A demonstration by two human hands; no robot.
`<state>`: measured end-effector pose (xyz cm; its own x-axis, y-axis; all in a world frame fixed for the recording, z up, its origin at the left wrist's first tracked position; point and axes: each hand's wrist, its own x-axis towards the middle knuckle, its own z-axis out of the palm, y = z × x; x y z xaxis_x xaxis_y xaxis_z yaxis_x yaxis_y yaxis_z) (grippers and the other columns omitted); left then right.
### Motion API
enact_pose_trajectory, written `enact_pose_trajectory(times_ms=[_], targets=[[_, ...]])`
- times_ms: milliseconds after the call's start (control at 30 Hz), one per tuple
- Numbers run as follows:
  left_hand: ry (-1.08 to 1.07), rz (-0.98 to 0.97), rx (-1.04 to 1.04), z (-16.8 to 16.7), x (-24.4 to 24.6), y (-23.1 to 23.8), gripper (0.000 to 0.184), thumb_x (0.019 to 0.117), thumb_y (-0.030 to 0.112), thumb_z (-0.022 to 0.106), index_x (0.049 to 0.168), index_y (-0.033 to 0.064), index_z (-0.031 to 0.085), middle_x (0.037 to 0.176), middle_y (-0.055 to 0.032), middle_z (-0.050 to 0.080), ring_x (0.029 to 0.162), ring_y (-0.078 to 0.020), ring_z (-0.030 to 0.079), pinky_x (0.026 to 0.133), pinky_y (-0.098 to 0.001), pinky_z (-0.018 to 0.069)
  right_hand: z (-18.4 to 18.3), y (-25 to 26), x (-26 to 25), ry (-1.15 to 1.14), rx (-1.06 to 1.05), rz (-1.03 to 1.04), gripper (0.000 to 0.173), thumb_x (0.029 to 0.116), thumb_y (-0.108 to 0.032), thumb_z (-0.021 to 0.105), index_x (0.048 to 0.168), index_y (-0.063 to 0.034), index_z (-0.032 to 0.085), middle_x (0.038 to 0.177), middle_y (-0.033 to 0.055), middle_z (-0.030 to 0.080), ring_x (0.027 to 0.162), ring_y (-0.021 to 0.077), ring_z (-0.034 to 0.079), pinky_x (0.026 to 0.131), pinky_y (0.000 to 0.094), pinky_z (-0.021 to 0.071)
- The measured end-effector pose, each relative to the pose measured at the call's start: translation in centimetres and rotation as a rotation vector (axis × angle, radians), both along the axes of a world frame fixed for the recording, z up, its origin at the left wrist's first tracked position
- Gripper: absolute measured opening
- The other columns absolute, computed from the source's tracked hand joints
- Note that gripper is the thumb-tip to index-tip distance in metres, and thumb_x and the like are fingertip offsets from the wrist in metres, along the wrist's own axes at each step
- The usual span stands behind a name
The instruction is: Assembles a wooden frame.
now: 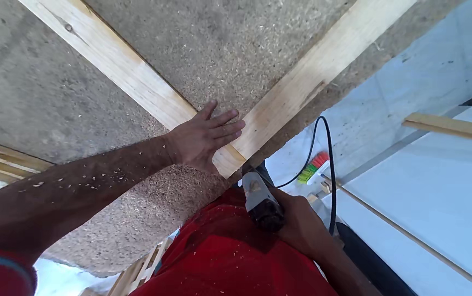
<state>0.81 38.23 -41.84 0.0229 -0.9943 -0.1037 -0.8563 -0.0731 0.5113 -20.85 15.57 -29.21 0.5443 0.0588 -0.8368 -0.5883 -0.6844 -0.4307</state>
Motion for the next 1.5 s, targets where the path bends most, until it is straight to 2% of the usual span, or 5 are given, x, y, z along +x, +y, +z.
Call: enact_pose_trajectory(times_ms=[600,767,1000,1300,1500], targets=[[0.05,-0.003,0.034,0.3,0.2,-0.1,0.109,0.0708,0.081,0.067,0.152,0.0101,0.051,0.166,-0.006,0.036,0.156,-0.032,0.024,0.123,-0.0697,0.0091,0.9,0.7,3.1,0.108,-0.034,-0.071,0.047,0.0789,-0.054,0.075,0.114,-0.0233,0.067,0.083,-0.0047,0.069,0.078,0.0108,0.068,0.07,0.0406,0.0575],[0.314,0.15,0.068,1.2,1.7,-0.4,0.091,0.0789,0.042,0.081,0.158,0.0185,0.042,0.161,-0.0022,0.044,0.157,-0.0296,0.024,0.129,-0.0504,0.0171,1.1,2.1,4.7,-0.053,0.014,-0.128,0.044,0.0778,-0.057,0.074,0.108,-0.025,0.069,0.079,-0.0086,0.068,0.074,0.0056,0.067,0.066,0.0368,0.0578],[0.34,0.159,-0.004,1.0,2.0,-0.1,0.071,0.0855,0.011,0.062,0.155,0.0154,0.046,0.159,0.0017,0.047,0.156,-0.0268,0.027,0.128,-0.0486,0.0239,-0.9,3.7,6.8,-0.008,-0.016,-0.071,0.04,0.0827,-0.053,0.073,0.111,-0.0252,0.068,0.076,-0.0068,0.067,0.069,0.0088,0.066,0.062,0.0391,0.0571],[0.267,0.154,-0.071,0.3,1.6,-0.1,0.06,0.0923,0.002,0.052,0.151,0.0138,0.052,0.153,-0.0024,0.055,0.151,-0.0278,0.038,0.126,-0.0473,0.0293,-0.3,3.9,7.7,0.07,0.007,-0.153,0.025,0.0857,-0.05,0.072,0.092,-0.0261,0.067,0.072,-0.0083,0.064,0.067,0.0058,0.065,0.06,0.035,0.0558],[0.257,0.15,-0.095,0.2,1.7,-0.1,0.06,0.0917,0.002,0.051,0.15,0.0137,0.053,0.152,-0.0027,0.056,0.151,-0.0277,0.039,0.126,-0.0468,0.0297,-0.3,3.4,6.3,0.035,-0.021,-0.086,0.045,0.0811,-0.055,0.074,0.111,-0.022,0.067,0.081,-0.0042,0.067,0.076,0.0109,0.068,0.068,0.0397,0.0578]])
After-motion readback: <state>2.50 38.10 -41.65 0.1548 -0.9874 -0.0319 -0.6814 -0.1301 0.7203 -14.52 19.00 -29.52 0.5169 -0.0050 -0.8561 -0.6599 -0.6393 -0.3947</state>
